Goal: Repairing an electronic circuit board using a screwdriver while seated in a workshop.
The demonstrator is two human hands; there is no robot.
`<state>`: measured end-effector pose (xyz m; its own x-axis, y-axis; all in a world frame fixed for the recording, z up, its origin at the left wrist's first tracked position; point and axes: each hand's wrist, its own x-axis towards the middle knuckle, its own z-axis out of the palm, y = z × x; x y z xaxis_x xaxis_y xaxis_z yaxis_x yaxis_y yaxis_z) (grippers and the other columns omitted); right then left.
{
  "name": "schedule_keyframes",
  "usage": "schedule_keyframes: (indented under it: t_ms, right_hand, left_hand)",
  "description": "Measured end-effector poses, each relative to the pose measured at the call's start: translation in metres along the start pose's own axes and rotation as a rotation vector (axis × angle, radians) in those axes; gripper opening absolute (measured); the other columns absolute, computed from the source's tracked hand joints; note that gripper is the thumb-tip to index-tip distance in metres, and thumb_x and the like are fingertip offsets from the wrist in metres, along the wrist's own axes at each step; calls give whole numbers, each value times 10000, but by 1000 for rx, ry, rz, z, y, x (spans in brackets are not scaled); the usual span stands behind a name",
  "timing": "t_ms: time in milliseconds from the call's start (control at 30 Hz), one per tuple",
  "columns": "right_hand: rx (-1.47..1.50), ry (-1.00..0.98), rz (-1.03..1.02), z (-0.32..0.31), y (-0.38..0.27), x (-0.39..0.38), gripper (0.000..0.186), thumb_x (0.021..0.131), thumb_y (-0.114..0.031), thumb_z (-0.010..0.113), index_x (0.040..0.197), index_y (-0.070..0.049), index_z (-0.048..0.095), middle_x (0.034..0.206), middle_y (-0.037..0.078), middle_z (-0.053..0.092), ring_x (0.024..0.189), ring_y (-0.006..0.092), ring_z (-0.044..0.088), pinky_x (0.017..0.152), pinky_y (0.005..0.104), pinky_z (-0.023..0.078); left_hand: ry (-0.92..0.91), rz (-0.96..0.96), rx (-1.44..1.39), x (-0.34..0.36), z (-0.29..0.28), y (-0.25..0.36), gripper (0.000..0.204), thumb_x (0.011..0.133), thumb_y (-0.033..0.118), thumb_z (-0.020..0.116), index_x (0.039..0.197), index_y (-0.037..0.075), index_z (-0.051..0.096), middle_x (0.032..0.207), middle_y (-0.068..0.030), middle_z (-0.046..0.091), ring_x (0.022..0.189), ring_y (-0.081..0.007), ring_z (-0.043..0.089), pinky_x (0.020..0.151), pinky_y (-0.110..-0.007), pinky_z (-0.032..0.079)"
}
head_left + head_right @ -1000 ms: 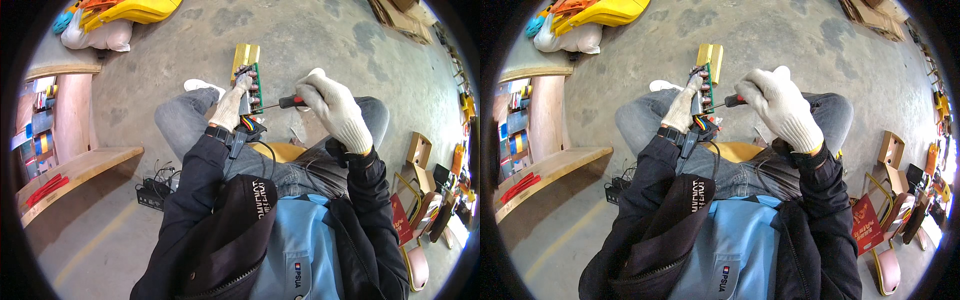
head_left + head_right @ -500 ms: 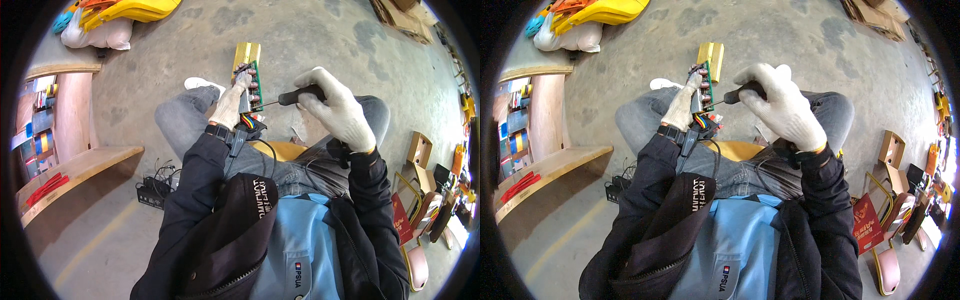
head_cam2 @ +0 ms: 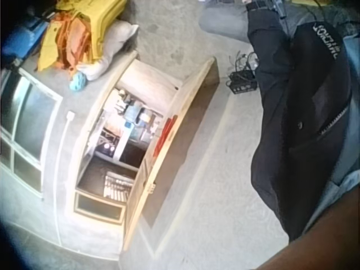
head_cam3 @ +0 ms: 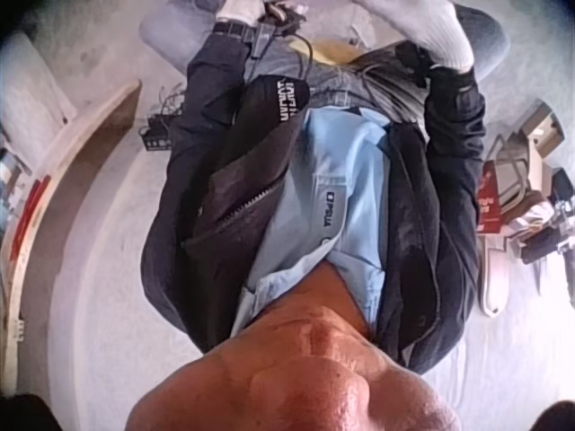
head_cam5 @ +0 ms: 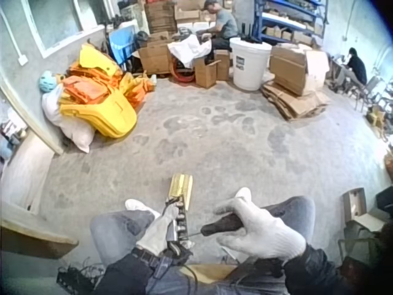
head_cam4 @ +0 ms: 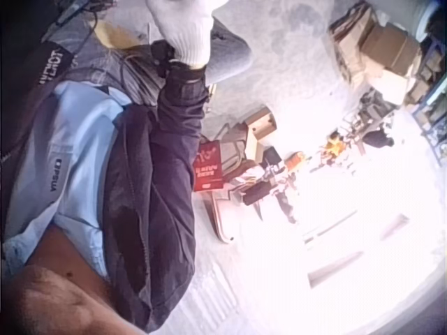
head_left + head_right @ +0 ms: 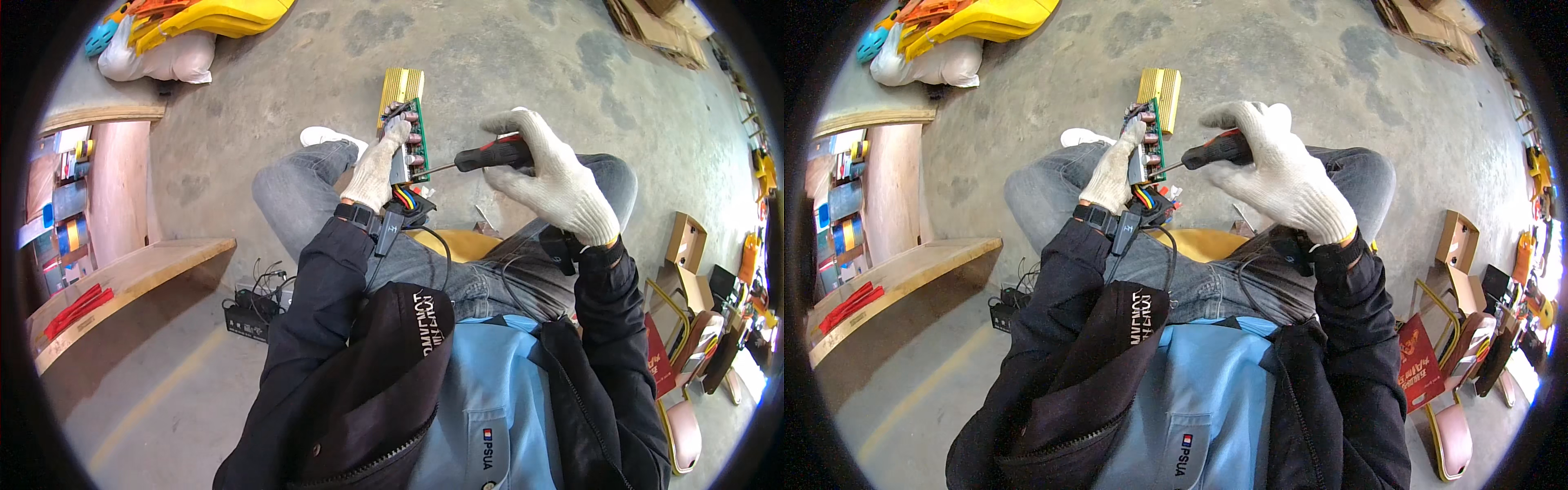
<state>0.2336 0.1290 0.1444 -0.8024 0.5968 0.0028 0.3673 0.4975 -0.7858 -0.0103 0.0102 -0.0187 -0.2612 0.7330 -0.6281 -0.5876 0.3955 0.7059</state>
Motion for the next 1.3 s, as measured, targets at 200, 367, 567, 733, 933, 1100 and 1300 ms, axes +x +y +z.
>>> schedule_keyframes:
  t_ms: [200, 367, 567, 733, 933, 1100, 1300]
  right_hand:
    - [-28, 27, 68, 4, 11, 3, 293, 907, -137, 708, 1193, -79, 679, 1029, 124, 698, 940, 308, 589, 883, 398, 517]
    - [154, 21, 140, 5, 3, 0, 288, 915, -134, 677, 1201, -96, 679, 1014, 127, 678, 936, 289, 583, 885, 388, 516]
    - [142, 0, 232, 0, -1, -1, 333, 906, -146, 694, 1235, -106, 665, 1025, 162, 609, 972, 289, 614, 910, 382, 524]
    - [158, 11, 221, -2, 1, -2, 333, 910, -152, 705, 1236, -99, 666, 1029, 159, 608, 983, 285, 644, 924, 374, 530]
    - [163, 56, 221, -6, -3, 1, 321, 922, -160, 718, 1226, -66, 674, 1102, 148, 662, 1008, 264, 691, 931, 372, 544]
    - [154, 76, 267, -1, 0, 0, 325, 928, -163, 730, 1233, -65, 676, 1113, 146, 670, 1010, 263, 701, 932, 375, 548]
    - [153, 108, 250, 5, 7, -1, 332, 931, -177, 743, 1240, -74, 679, 1104, 149, 654, 1027, 269, 700, 939, 372, 544]
  left_hand:
    - [9, -21, -30, -10, 12, 8, 492, 968, 524, 769, 1358, 240, 670, 1109, -5, 645, 836, -137, 643, 656, -371, 600]
    - [-2, -28, -47, -2, 2, 3, 488, 976, 510, 763, 1369, 239, 660, 1132, -9, 639, 877, -144, 649, 669, -365, 598]
    - [14, 1, -30, -7, 5, 3, 504, 983, 521, 750, 1382, 228, 657, 1141, -19, 649, 872, -147, 648, 682, -375, 612]
    - [-8, -12, 26, -13, 14, 11, 433, 1061, 505, 641, 1404, 241, 631, 1116, 5, 587, 904, -121, 567, 773, -331, 569]
    - [12, -18, 10, -15, 14, 12, 387, 1067, 473, 642, 1378, 243, 645, 1092, 11, 578, 876, -116, 565, 738, -311, 560]
    - [-16, -25, -49, -12, 13, 11, 368, 1068, 460, 645, 1365, 243, 647, 1079, 11, 565, 856, -109, 563, 714, -305, 553]
    - [-4, -13, -28, -11, 12, 9, 375, 1058, 475, 660, 1369, 265, 649, 1080, 14, 564, 844, -105, 564, 714, -293, 545]
